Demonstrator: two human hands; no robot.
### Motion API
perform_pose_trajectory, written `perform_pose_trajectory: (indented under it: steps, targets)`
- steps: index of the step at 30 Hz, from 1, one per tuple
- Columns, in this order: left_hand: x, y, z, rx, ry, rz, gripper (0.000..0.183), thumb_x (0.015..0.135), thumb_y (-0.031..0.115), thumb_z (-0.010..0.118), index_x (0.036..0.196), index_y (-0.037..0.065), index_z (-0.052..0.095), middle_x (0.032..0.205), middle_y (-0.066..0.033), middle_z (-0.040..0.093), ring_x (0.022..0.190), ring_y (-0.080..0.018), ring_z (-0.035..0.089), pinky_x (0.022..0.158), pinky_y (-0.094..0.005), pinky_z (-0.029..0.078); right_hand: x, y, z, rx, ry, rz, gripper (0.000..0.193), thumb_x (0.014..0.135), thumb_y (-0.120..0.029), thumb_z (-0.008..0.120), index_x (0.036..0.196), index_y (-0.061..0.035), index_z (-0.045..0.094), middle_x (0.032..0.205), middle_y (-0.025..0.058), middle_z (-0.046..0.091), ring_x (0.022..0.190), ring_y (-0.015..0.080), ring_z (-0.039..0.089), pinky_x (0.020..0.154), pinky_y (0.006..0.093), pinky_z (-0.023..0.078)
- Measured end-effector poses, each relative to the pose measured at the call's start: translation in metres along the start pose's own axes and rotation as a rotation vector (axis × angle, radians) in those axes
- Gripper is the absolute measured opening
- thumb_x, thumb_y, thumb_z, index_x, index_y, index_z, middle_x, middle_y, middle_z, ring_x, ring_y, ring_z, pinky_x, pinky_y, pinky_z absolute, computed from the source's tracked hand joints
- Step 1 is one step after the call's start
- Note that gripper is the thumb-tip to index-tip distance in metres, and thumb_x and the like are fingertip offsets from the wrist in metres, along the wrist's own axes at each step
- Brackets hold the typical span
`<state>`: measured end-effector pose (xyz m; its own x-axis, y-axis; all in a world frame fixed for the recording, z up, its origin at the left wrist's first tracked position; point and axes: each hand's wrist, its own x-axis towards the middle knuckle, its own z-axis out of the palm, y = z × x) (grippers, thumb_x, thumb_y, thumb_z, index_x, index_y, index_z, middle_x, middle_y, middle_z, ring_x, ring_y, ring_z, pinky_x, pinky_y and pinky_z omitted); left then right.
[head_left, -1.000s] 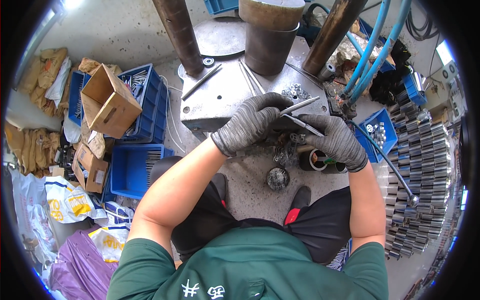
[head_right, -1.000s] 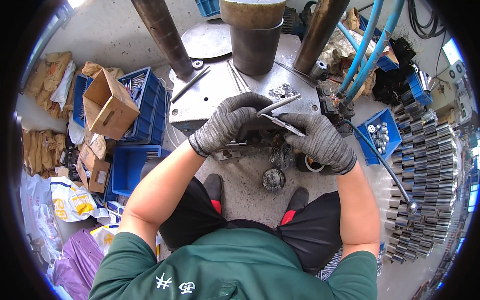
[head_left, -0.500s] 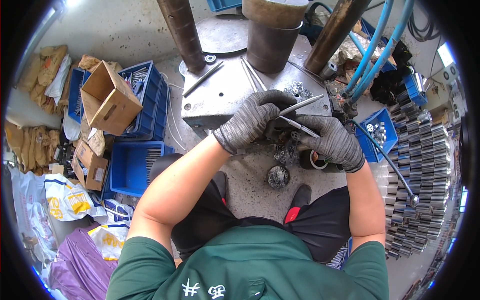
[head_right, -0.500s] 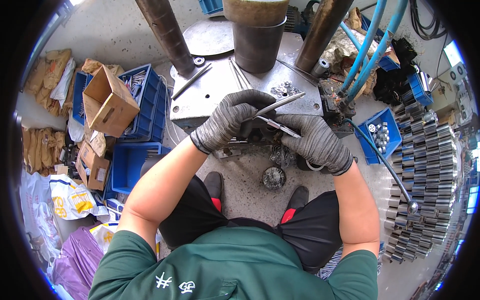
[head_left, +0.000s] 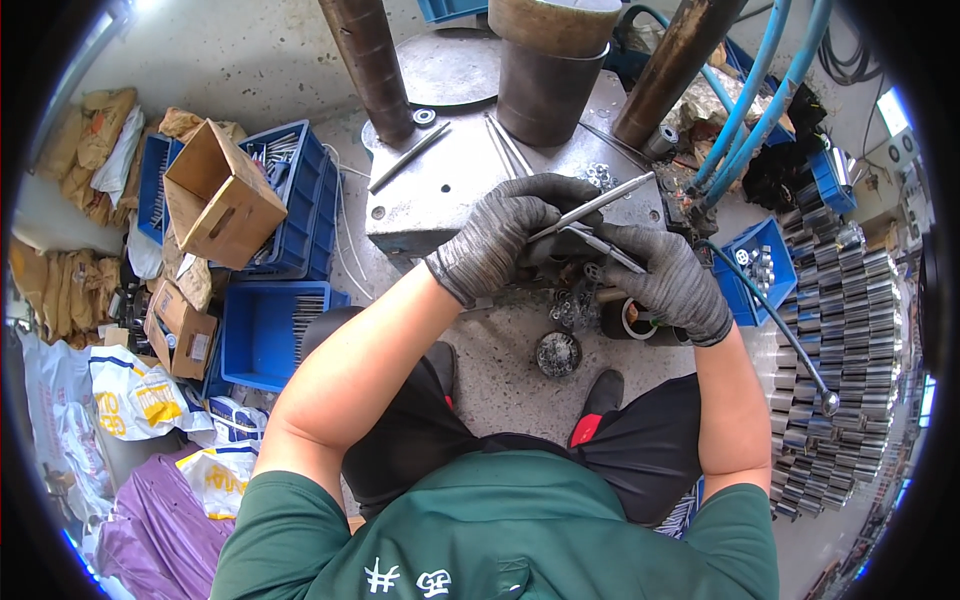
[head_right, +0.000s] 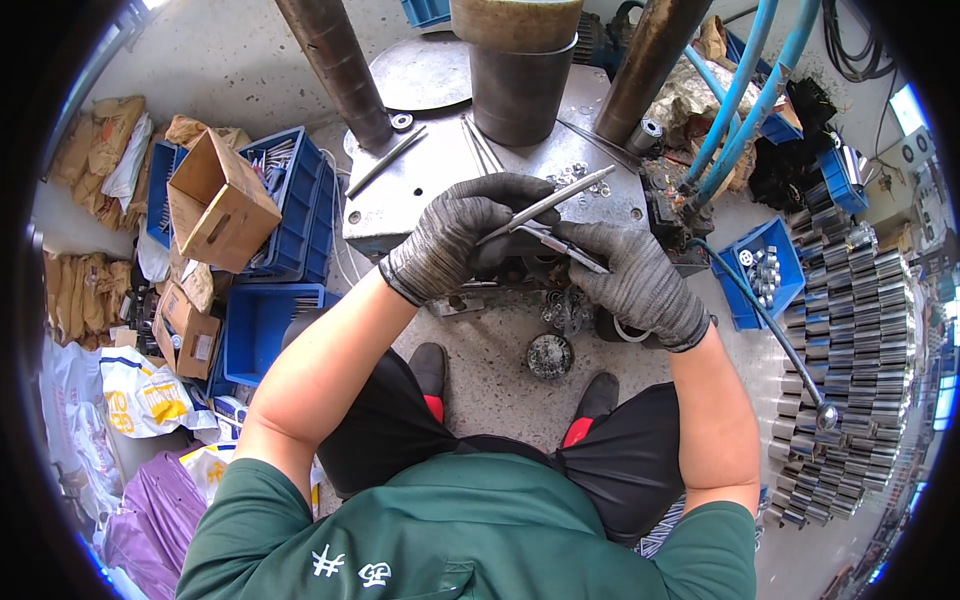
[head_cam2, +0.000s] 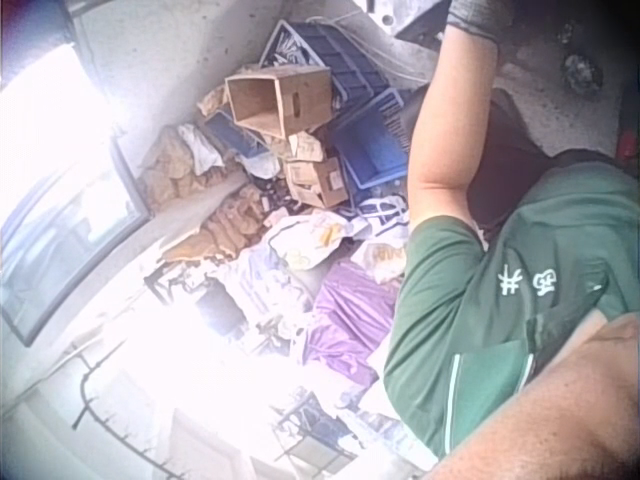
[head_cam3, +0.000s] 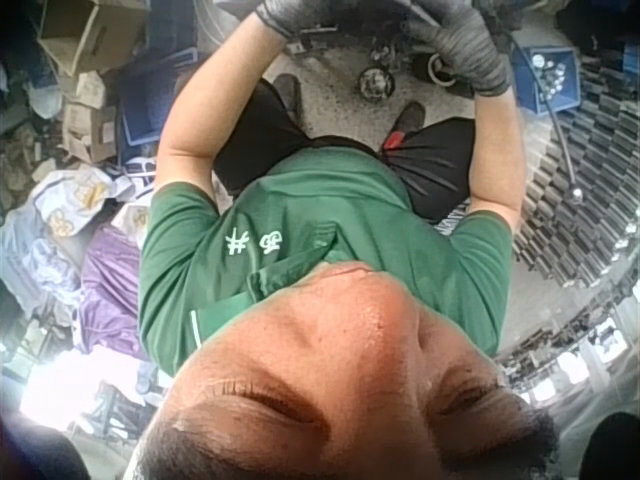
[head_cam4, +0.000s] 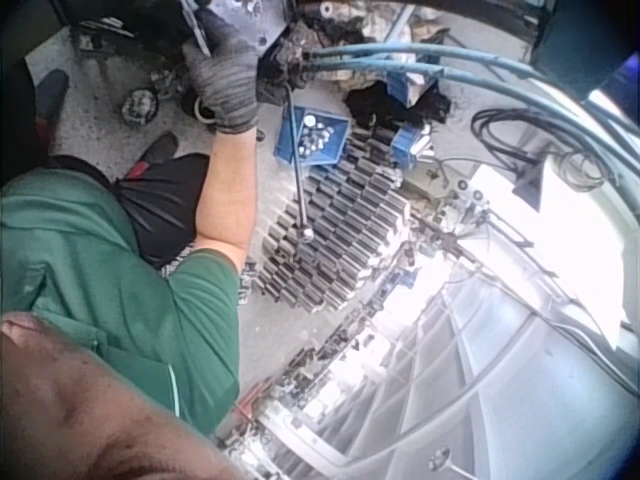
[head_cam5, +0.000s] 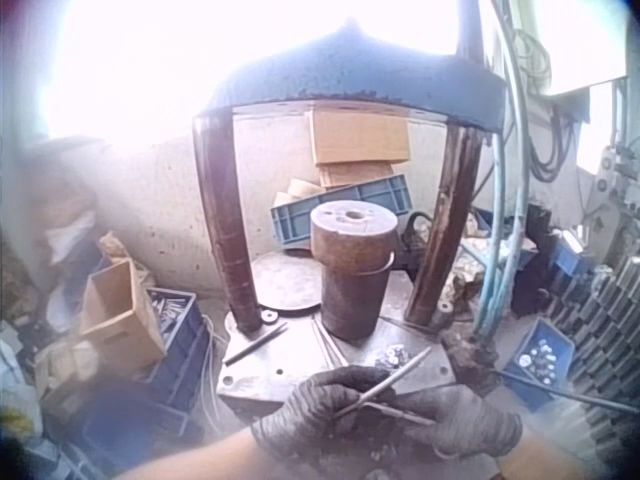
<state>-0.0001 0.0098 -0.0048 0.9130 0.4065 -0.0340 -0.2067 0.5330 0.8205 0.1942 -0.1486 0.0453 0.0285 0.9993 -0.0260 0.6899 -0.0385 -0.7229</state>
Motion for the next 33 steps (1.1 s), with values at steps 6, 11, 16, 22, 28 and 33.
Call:
perform_pose_trajectory:
  steps: [6,11,16,22,28,33]
  targets:
    - [0.007,-0.011,-0.015,-0.208,-0.09,-0.038,0.051,0.09,0.005,0.059,0.138,-0.009,0.054,0.121,-0.0222,0.07,0.084,-0.0193,0.073,0.07,-0.0262,0.061,-0.002,-0.001,-0.002,0.021,-0.001,0.041,0.048,0.085,-0.007,0.071,0.132,-0.005,0.069,0.11,0.0206,0.072,0.102,0.0331,0.07,0.094,0.0381,0.054]
    - [0.013,-0.015,-0.016,-0.55,-0.243,-0.151,0.051,0.091,0.007,0.061,0.138,-0.009,0.051,0.116,-0.0245,0.071,0.058,-0.0141,0.064,0.044,-0.0224,0.053,-0.007,0.023,0.014,-0.003,0.084,-0.082,0.059,0.087,-0.006,0.071,0.144,-0.006,0.061,0.12,0.0161,0.069,0.113,0.0254,0.065,0.101,0.0344,0.05]
    - [0.008,-0.008,-0.007,-0.561,-0.05,-0.063,0.053,0.092,0.011,0.062,0.139,-0.008,0.052,0.115,-0.0269,0.07,0.053,-0.013,0.059,0.047,-0.0222,0.054,-0.011,0.018,0.019,0.677,-0.154,0.205,0.061,0.088,-0.009,0.075,0.144,0.0018,0.056,0.116,0.0048,0.066,0.109,0.0123,0.057,0.1,0.0318,0.049]
    - [0.012,0.004,-0.017,-0.319,-0.033,0.011,0.07,0.088,0.007,0.065,0.153,-0.003,0.04,0.125,-0.0206,0.068,0.051,-0.0061,0.051,0.042,-0.0182,0.041,0.006,0.06,0.031,-0.317,0.18,-0.181,0.038,0.073,-0.001,0.071,0.11,-0.0008,0.067,0.103,0.0235,0.067,0.099,0.0446,0.064,0.09,0.0478,0.054]
    - [0.009,0.005,-0.016,-0.193,0.035,0.095,0.068,0.091,0.007,0.065,0.153,-0.001,0.038,0.12,-0.0168,0.069,0.05,-0.004,0.047,0.041,-0.0181,0.037,0.029,0.083,0.036,-0.627,0.374,-0.246,0.037,0.073,-0.006,0.068,0.11,-0.0008,0.066,0.101,0.0215,0.068,0.097,0.0429,0.063,0.088,0.0527,0.05]
    - [0.014,0.002,-0.018,-0.254,0.135,0.098,0.051,0.096,0.007,0.056,0.145,-0.001,0.044,0.105,-0.0174,0.071,0.056,-0.0111,0.057,0.046,-0.0219,0.045,0.036,0.094,0.045,-0.651,0.42,-0.245,0.029,0.074,-0.011,0.07,0.101,-0.003,0.064,0.098,0.0203,0.067,0.092,0.0419,0.062,0.085,0.0519,0.05]
